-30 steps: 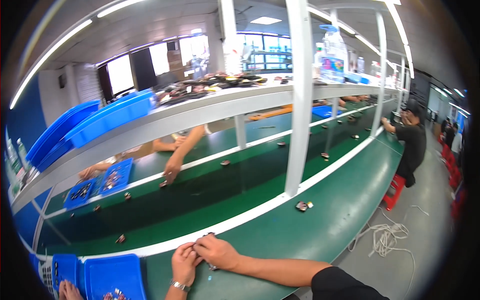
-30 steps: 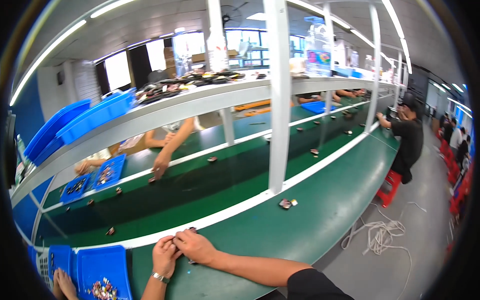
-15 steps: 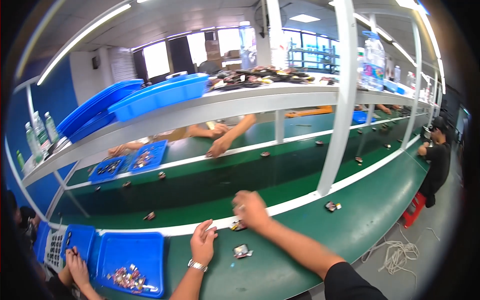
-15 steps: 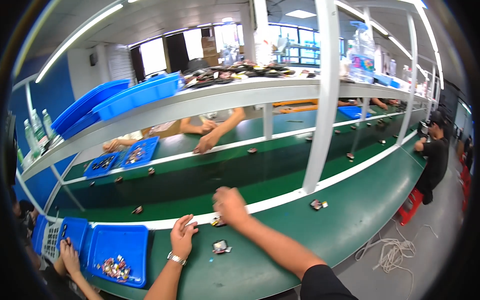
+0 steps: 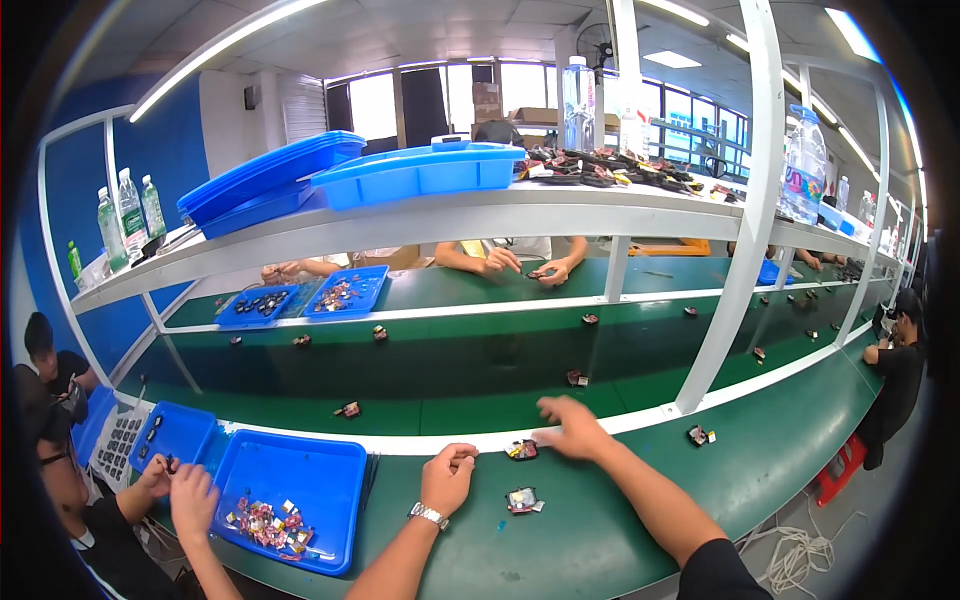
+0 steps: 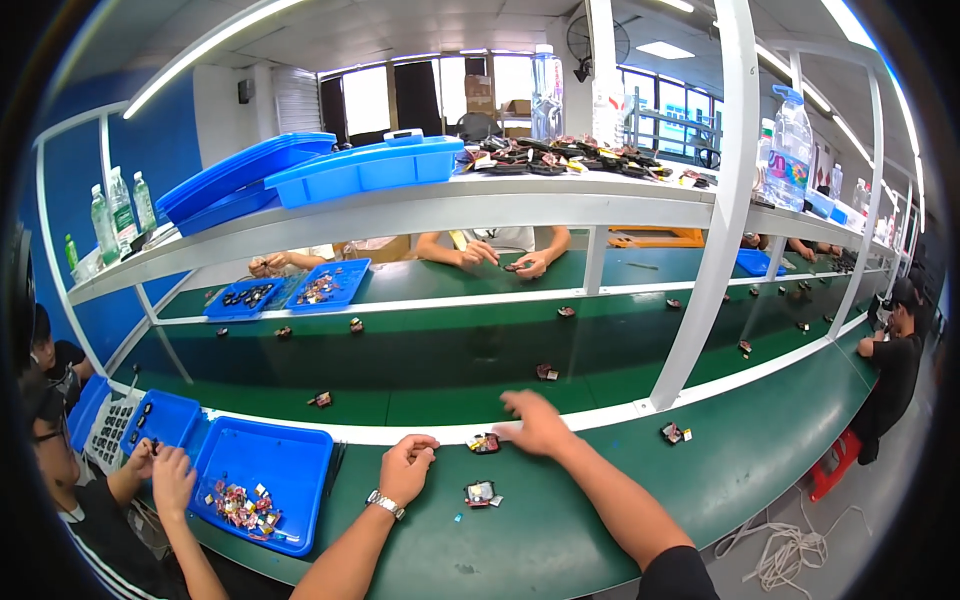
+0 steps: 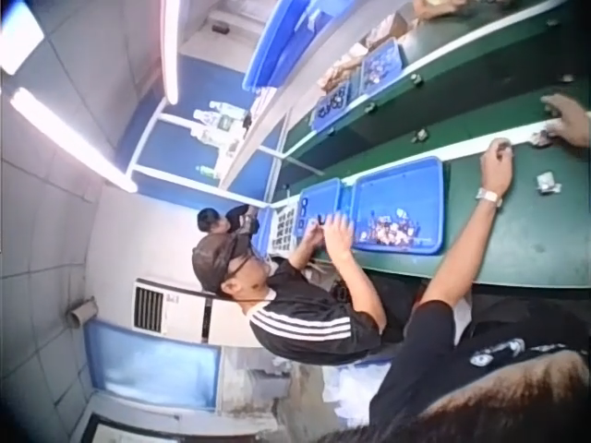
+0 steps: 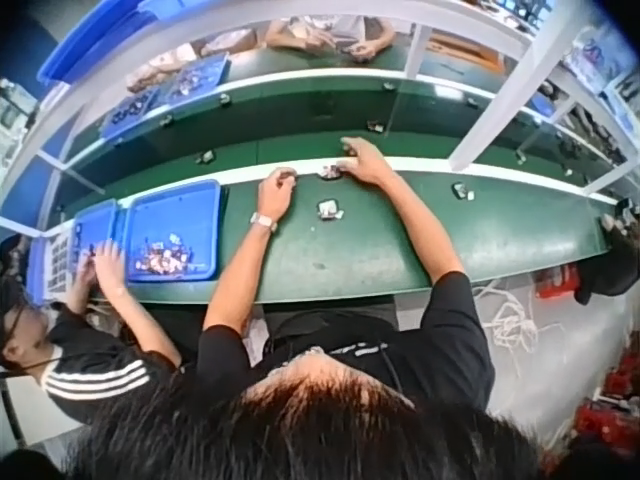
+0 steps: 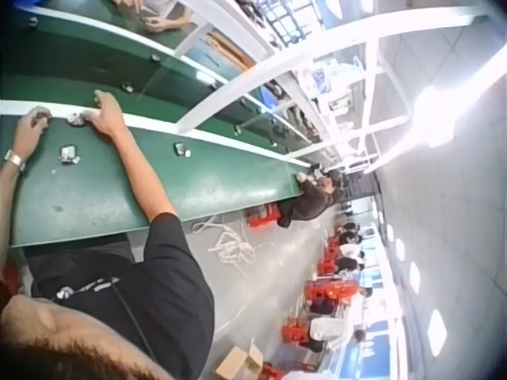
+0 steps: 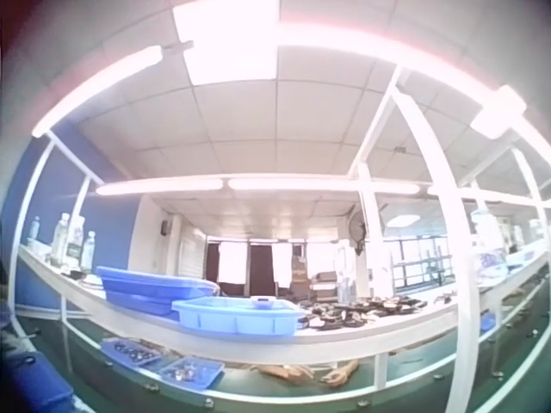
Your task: Assemble small electronic or mechanical components on a factory production line.
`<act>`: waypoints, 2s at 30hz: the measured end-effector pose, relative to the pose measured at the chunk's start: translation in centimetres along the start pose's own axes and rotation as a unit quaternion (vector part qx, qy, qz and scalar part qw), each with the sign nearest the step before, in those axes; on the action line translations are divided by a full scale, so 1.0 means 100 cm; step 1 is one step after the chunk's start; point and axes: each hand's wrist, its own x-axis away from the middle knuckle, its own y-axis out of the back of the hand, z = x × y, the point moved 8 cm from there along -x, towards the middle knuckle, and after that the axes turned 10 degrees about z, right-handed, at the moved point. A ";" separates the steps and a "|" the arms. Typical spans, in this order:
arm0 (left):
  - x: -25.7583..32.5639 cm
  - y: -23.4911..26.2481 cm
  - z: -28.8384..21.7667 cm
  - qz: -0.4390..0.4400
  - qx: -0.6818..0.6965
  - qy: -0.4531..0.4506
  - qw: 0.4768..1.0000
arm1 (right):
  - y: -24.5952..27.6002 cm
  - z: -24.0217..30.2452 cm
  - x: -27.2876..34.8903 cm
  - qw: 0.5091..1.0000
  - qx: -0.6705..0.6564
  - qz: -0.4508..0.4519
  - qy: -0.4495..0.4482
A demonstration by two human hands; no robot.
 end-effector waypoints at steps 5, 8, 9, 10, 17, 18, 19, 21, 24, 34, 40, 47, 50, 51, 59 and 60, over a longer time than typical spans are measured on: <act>-0.003 -0.008 -0.005 0.009 -0.019 -0.019 1.000 | -0.029 0.027 0.019 0.997 0.050 0.032 0.055; -0.001 -0.012 -0.009 0.018 0.020 -0.006 1.000 | -0.027 0.028 0.021 0.997 -0.029 0.049 0.045; -0.002 -0.008 -0.008 0.011 0.017 -0.006 1.000 | -0.024 0.041 0.023 0.995 -0.040 0.054 0.069; -0.004 -0.014 -0.001 0.064 0.080 0.005 0.995 | -0.021 0.060 0.028 0.992 -0.017 0.058 0.112; 0.011 -0.049 -0.002 0.296 0.239 0.092 0.920 | -0.036 0.094 0.045 0.978 0.062 0.116 0.162; 0.011 -0.048 -0.001 0.274 0.253 0.088 0.924 | -0.032 0.096 0.046 0.979 0.052 0.091 0.173; 0.010 -0.046 -0.001 0.252 0.267 0.085 0.926 | -0.035 0.096 0.047 0.980 0.050 0.091 0.172; 0.010 -0.048 -0.005 0.236 0.288 0.093 0.923 | -0.021 0.102 0.055 0.977 0.011 -0.042 0.208; 0.011 -0.048 -0.012 0.211 0.324 0.093 0.917 | -0.026 0.101 0.055 0.982 0.017 -0.113 0.152; 0.012 -0.051 -0.007 0.187 0.357 0.088 0.911 | -0.037 0.106 0.058 0.951 0.168 -0.153 0.210; 0.010 -0.051 -0.008 0.174 0.356 0.083 0.914 | -0.035 0.108 0.061 0.940 0.168 -0.146 0.259; 0.009 -0.050 -0.007 0.158 0.357 0.077 0.917 | -0.027 0.115 0.061 0.934 0.193 -0.152 0.259; 0.009 -0.050 -0.005 0.149 0.344 0.073 0.924 | -0.031 0.114 0.060 0.927 0.229 -0.143 0.259; 0.009 -0.049 -0.004 0.146 0.339 0.069 0.927 | -0.030 0.115 0.060 0.927 0.228 -0.144 0.258; 0.012 -0.052 -0.013 0.149 0.326 0.055 0.932 | -0.026 0.107 0.055 0.948 0.153 -0.081 0.268; 0.012 -0.053 -0.012 0.158 0.317 0.054 0.934 | -0.026 0.107 0.055 0.948 0.153 -0.081 0.268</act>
